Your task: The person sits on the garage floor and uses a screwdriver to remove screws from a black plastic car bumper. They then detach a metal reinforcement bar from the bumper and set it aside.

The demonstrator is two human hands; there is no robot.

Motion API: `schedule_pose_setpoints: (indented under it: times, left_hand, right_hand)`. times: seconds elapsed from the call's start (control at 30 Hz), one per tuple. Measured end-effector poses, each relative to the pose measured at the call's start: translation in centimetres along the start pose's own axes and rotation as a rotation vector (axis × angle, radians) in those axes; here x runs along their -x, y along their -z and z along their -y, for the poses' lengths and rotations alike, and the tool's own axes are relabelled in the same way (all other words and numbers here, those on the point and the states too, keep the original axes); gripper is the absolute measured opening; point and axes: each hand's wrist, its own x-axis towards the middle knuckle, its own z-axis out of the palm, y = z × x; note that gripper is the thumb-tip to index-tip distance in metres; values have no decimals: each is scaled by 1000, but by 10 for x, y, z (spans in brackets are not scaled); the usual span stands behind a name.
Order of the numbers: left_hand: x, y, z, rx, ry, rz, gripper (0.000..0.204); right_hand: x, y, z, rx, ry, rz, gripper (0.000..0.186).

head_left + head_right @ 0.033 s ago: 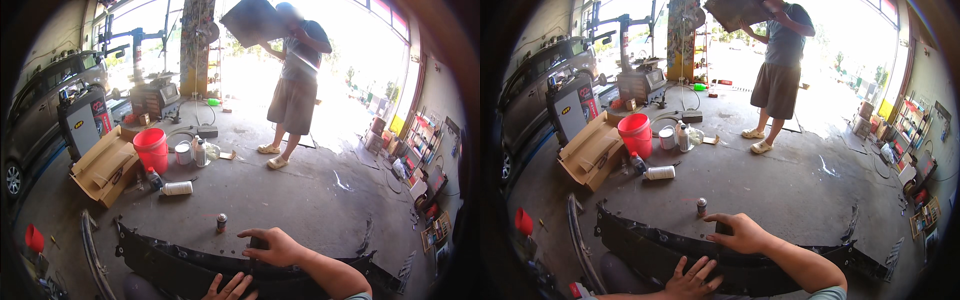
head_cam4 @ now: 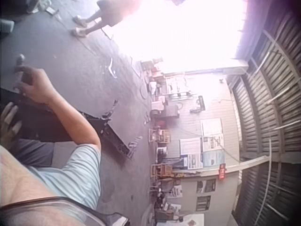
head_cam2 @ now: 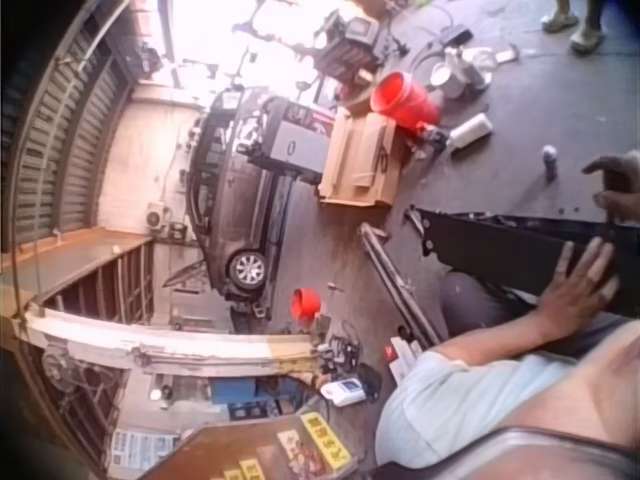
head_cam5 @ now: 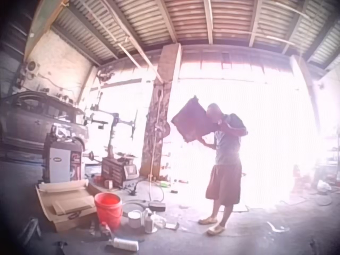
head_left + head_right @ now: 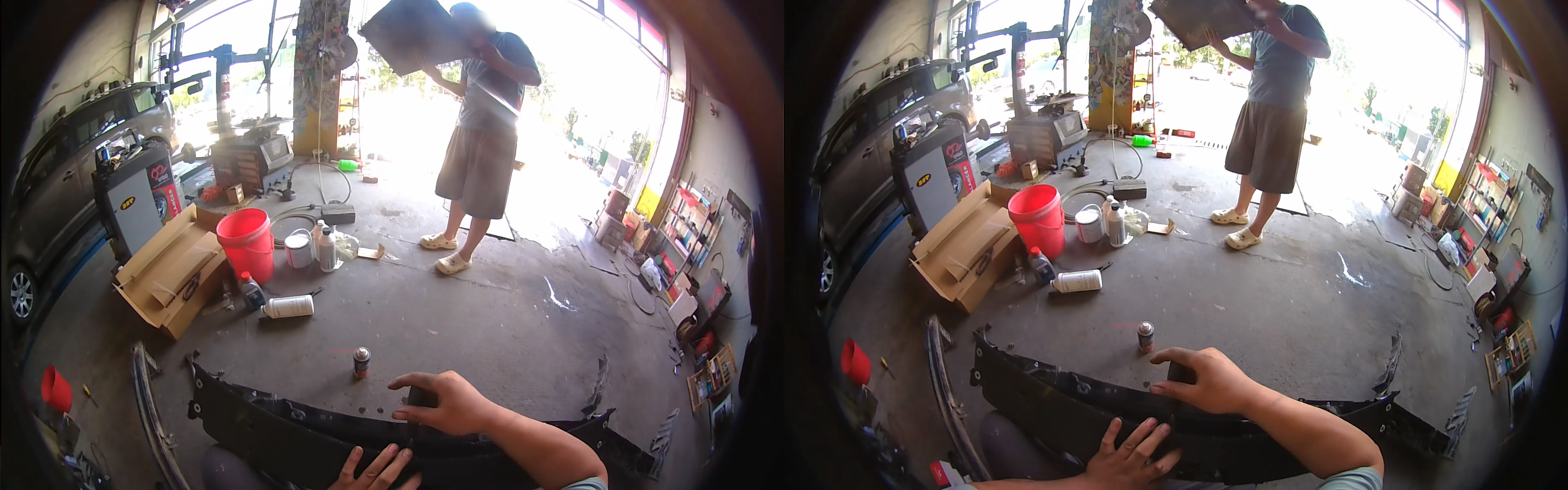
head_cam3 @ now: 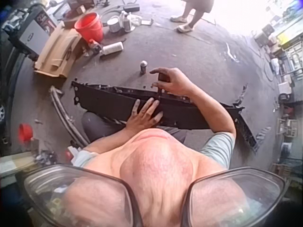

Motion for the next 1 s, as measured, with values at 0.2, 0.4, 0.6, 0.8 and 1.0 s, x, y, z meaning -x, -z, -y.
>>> schedule_pose_setpoints:
  times: [0.2, 0.4, 0.6, 0.8, 1.0]
  left_hand:
    - [-5, 0, -2, 6, -15, -30, 40]
    - [-2, 3, 1, 6, -8, 0, 42]
    - [-3, 1, 0, 1, -29, -11, 46]
    - [-10, 8, 1, 83, 3, 45, 44]
    - [-5, -2, -1, 11, -16, -27, 42]
  right_hand:
    - [0, -27, -32, -712, 248, -155, 59]
    - [0, 1, -4, 41, 25, -22, 72]
    - [1, -19, -27, -470, 267, -154, 58]
    - [1, -8, -24, -30, 155, -164, 54]
    - [5, -12, -37, -638, 244, 63, 73]
